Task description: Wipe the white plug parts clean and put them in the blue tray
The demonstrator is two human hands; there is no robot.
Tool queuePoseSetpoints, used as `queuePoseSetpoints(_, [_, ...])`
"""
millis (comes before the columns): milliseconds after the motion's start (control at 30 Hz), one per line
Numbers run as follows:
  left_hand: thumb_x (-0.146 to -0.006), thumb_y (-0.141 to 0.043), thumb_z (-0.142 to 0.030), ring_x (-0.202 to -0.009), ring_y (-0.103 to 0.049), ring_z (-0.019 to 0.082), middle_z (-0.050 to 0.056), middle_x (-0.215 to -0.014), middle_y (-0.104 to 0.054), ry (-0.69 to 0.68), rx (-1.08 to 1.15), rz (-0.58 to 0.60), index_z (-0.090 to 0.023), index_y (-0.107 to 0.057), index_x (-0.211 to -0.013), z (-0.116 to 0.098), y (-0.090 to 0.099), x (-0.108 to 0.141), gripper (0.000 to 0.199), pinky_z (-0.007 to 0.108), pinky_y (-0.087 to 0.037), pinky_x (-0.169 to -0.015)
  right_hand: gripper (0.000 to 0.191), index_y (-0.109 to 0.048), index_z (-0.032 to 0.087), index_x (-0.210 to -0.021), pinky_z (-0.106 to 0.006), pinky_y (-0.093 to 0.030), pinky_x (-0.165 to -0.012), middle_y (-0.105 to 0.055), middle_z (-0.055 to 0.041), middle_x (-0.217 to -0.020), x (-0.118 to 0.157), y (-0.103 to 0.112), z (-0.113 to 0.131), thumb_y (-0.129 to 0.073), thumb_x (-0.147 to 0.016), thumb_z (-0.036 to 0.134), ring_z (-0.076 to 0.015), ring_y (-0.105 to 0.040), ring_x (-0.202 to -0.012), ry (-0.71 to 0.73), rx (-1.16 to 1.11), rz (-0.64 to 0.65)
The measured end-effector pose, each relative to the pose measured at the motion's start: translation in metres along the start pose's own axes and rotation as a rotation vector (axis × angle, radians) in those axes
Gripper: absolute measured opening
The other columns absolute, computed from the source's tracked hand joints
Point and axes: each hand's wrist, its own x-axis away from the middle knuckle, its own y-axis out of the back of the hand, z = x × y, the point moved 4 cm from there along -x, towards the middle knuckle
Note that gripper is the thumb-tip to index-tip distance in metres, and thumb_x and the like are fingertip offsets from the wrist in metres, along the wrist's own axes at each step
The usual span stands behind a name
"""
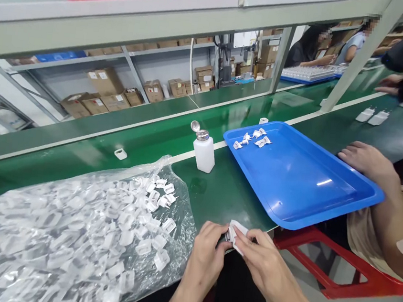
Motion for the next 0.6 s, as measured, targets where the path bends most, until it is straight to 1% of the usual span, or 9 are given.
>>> queuePoseSetpoints(67, [-0.077, -0.063, 0.01, -0.09, -0.064, 0.022, 0.007, -0.095, -0.073, 0.027, -0.006, -0.009, -0.016, -0.072, -0.105, 0.0, 0.001, -0.001, 0.04, 0.034, -0.053, -0.08, 0.048, -0.057, 0.023, -0.142, -0.043, -0.051, -0.086, -0.07, -0.0092, -0.126, 0.016, 0.0, 0.001, -0.041, -0.1, 0.005, -0.0232, -0.057, -0.099, 0.057, 0.061, -0.004])
queuePoseSetpoints(133, [-0.076, -0.069, 0.006, -0.083, -0.064, 0.021, 0.005, -0.09, -0.073, 0.054, -0.014, -0.024, -0.017, -0.074, -0.104, -0.004, 0.004, -0.001, 0.036, 0.033, -0.053, -0.076, 0.047, -0.061, 0.028, -0.14, -0.039, -0.053, -0.083, -0.071, -0.0088, -0.122, 0.029, 0.006, -0.003, -0.043, -0.101, 0.01, -0.0225, -0.061, -0.096, 0.019, 0.045, -0.042])
queuePoseSetpoints(200, [-0.076, -0.075, -0.002, -0.076, -0.063, 0.019, 0.003, -0.087, -0.073, 0.089, 0.008, -0.041, -0.019, -0.076, -0.105, -0.013, 0.007, 0.001, 0.034, 0.031, -0.053, -0.072, 0.038, -0.066, 0.027, -0.135, -0.032, -0.054, -0.07, -0.072, -0.0082, -0.105, 0.041, 0.02, -0.013, -0.047, -0.102, 0.026, -0.0203, -0.065, -0.083, -0.224, -0.056, -0.18])
queuePoseSetpoints(267, [-0.076, -0.077, -0.008, -0.074, -0.065, 0.017, 0.002, -0.088, -0.075, 0.123, 0.125, -0.051, -0.022, -0.076, -0.107, -0.026, 0.007, 0.008, 0.033, 0.03, -0.054, -0.072, 0.037, -0.074, 0.025, -0.125, -0.028, -0.053, -0.061, -0.073, -0.0073, -0.098, 0.054, 0.032, -0.021, -0.054, -0.099, 0.045, -0.0198, -0.067, -0.075, -0.579, -0.171, -0.381])
queuePoseSetpoints(333, [-0.075, -0.078, -0.011, -0.075, -0.068, 0.017, 0.002, -0.091, -0.077, 0.122, 0.292, -0.053, -0.022, -0.077, -0.106, -0.043, 0.004, 0.017, 0.033, 0.03, -0.057, -0.073, 0.043, -0.078, 0.025, -0.116, -0.029, -0.056, -0.07, -0.076, -0.0071, -0.1, 0.063, 0.036, -0.015, -0.062, -0.091, 0.057, -0.024, -0.071, -0.085, -0.831, -0.351, -0.543])
queuePoseSetpoints(367, [-0.074, -0.08, -0.012, -0.074, -0.07, 0.017, 0.003, -0.091, -0.078, 0.1, 0.357, -0.058, -0.022, -0.078, -0.105, -0.051, 0.002, 0.021, 0.033, 0.029, -0.057, -0.072, 0.046, -0.078, 0.024, -0.116, -0.032, -0.056, -0.081, -0.078, -0.0073, -0.103, 0.064, 0.033, -0.008, -0.066, -0.088, 0.058, -0.0269, -0.071, -0.096, -0.873, -0.498, -0.584])
queuePoseSetpoints(433, [-0.071, -0.083, -0.014, -0.071, -0.071, 0.017, 0.003, -0.087, -0.079, 0.022, 0.413, -0.097, -0.021, -0.079, -0.102, -0.065, -0.002, 0.03, 0.032, 0.028, -0.059, -0.069, 0.046, -0.078, 0.024, -0.115, -0.038, -0.054, -0.097, -0.078, -0.0083, -0.111, 0.059, 0.024, 0.013, -0.073, -0.083, 0.057, -0.0294, -0.069, -0.108, -0.831, -0.882, -0.61])
queuePoseSetpoints(500, [-0.069, -0.086, -0.014, -0.069, -0.072, 0.017, 0.003, -0.083, -0.079, -0.068, 0.401, -0.17, -0.021, -0.079, -0.1, -0.074, -0.003, 0.037, 0.032, 0.026, -0.059, -0.066, 0.043, -0.081, 0.023, -0.104, -0.043, -0.056, -0.095, -0.079, -0.0098, -0.108, 0.056, 0.014, 0.03, -0.082, -0.075, 0.055, -0.0311, -0.071, -0.105, -0.832, -1.197, -0.687])
queuePoseSetpoints(600, [-0.068, -0.086, -0.011, -0.069, -0.073, 0.018, 0.003, -0.08, -0.079, -0.196, 0.338, -0.269, -0.02, -0.078, -0.1, -0.082, -0.003, 0.045, 0.034, 0.027, -0.06, -0.066, 0.038, -0.083, 0.023, -0.089, -0.044, -0.06, -0.088, -0.081, -0.0101, -0.098, 0.057, 0.002, 0.042, -0.09, -0.064, 0.05, -0.0305, -0.075, -0.094, -0.92, -1.446, -0.823])
